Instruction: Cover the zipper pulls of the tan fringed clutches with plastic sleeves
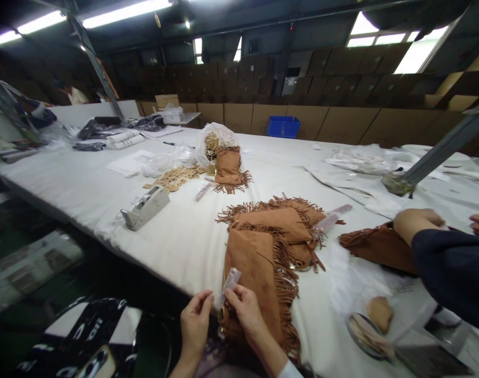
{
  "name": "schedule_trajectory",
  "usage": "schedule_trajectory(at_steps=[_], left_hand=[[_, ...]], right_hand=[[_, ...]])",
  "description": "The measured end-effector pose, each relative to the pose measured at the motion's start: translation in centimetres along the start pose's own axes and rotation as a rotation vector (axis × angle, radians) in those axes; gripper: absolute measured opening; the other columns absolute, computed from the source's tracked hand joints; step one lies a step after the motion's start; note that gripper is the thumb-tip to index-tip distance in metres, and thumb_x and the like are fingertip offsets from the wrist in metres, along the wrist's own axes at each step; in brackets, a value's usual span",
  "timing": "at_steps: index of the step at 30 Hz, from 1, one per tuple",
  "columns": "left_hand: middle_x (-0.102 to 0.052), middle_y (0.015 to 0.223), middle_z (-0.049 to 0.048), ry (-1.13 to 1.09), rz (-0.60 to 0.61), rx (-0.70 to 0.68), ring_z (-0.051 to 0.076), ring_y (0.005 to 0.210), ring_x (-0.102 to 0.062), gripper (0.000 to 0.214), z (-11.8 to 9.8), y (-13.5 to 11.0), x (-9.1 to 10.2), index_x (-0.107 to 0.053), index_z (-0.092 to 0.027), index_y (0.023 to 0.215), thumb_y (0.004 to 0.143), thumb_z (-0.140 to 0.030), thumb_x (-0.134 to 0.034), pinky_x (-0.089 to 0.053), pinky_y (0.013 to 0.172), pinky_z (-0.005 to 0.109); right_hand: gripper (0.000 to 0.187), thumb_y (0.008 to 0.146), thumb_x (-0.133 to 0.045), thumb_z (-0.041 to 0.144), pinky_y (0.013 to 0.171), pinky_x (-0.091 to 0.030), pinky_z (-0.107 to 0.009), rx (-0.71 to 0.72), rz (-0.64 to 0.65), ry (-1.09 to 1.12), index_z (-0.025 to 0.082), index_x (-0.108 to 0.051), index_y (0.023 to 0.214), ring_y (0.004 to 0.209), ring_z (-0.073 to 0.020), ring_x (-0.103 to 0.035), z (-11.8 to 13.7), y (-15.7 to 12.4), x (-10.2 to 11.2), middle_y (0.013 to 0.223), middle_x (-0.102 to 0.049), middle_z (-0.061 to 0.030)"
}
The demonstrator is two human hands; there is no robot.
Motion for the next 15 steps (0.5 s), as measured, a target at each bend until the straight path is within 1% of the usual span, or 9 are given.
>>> schedule_trajectory(at_steps=[2,3,5,7,12,15], left_hand=[[-0.074,0.087,0.0101,0.142,0.029,-0.218,0.022,0.082,-0.069,0.023,-1.8,-0.8,-0.2,-0.075,-0.02,0.088,0.082,-0.036,-0.06,-0.055,0.078,0.032],[-0.074,0.088,0.0099,0.186,0.06,-0.291,0.022,0.084,-0.069,0.023,-2.3,-1.2,-0.6,-0.075,-0.021,0.091,0.084,-0.034,-0.057,-0.055,0.08,0.032],[-0.073,0.088,0.0096,0.233,0.113,-0.357,0.021,0.083,-0.069,0.024,-2.5,-1.7,-1.3,-0.074,-0.022,0.096,0.087,-0.03,-0.053,-0.055,0.079,0.03],[-0.073,0.089,0.0095,0.255,0.139,-0.348,0.02,0.083,-0.069,0.025,-2.3,-1.7,-1.8,-0.073,-0.022,0.097,0.089,-0.029,-0.051,-0.054,0.079,0.029],[-0.073,0.087,0.0078,0.261,0.184,-0.219,0.02,0.081,-0.068,0.022,-1.7,-1.2,-2.5,-0.073,-0.021,0.091,0.088,-0.03,-0.053,-0.053,0.078,0.029],[-0.072,0.085,0.0068,0.248,0.219,-0.211,0.02,0.079,-0.067,0.023,-1.9,-1.3,-2.8,-0.072,-0.021,0.089,0.088,-0.031,-0.052,-0.052,0.075,0.029]], right_hand=[[0.045,0.064,-0.075,0.056,0.048,-0.033,-0.02,0.003,-0.021,-0.009,0.012,-0.067,0.073,0.052,-0.0098,-0.042,0.0,0.0,0.0,0.06,-0.055,0.0006],[0.045,0.063,-0.075,0.056,0.048,-0.033,-0.02,0.006,-0.03,-0.009,0.012,-0.066,0.072,0.052,-0.0097,-0.041,0.0,0.0,0.1,0.06,-0.055,0.0006],[0.044,0.063,-0.076,0.054,0.048,-0.032,-0.02,0.008,-0.045,-0.001,0.012,-0.066,0.072,0.052,-0.0093,-0.04,0.0,-0.1,0.1,0.059,-0.054,0.0011],[0.043,0.063,-0.076,0.053,0.048,-0.032,-0.02,0.011,-0.053,0.001,0.012,-0.066,0.072,0.052,-0.0092,-0.04,0.0,-0.1,0.3,0.058,-0.054,0.0016],[0.043,0.064,-0.075,0.053,0.052,-0.037,-0.021,0.059,-0.032,-0.001,0.012,-0.068,0.074,0.056,-0.0109,-0.045,0.1,-0.1,0.5,0.064,-0.058,-0.0007],[0.042,0.064,-0.075,0.053,0.056,-0.04,-0.022,0.076,-0.036,0.018,0.012,-0.068,0.075,0.06,-0.0123,-0.048,0.1,-0.3,0.7,0.068,-0.06,-0.0017]])
Point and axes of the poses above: each hand's wrist, its own y-axis towards the middle knuckle, its own x-axis out of the back of the hand, z = x × y, the point moved 7 cm from there along y, towards the middle knuckle
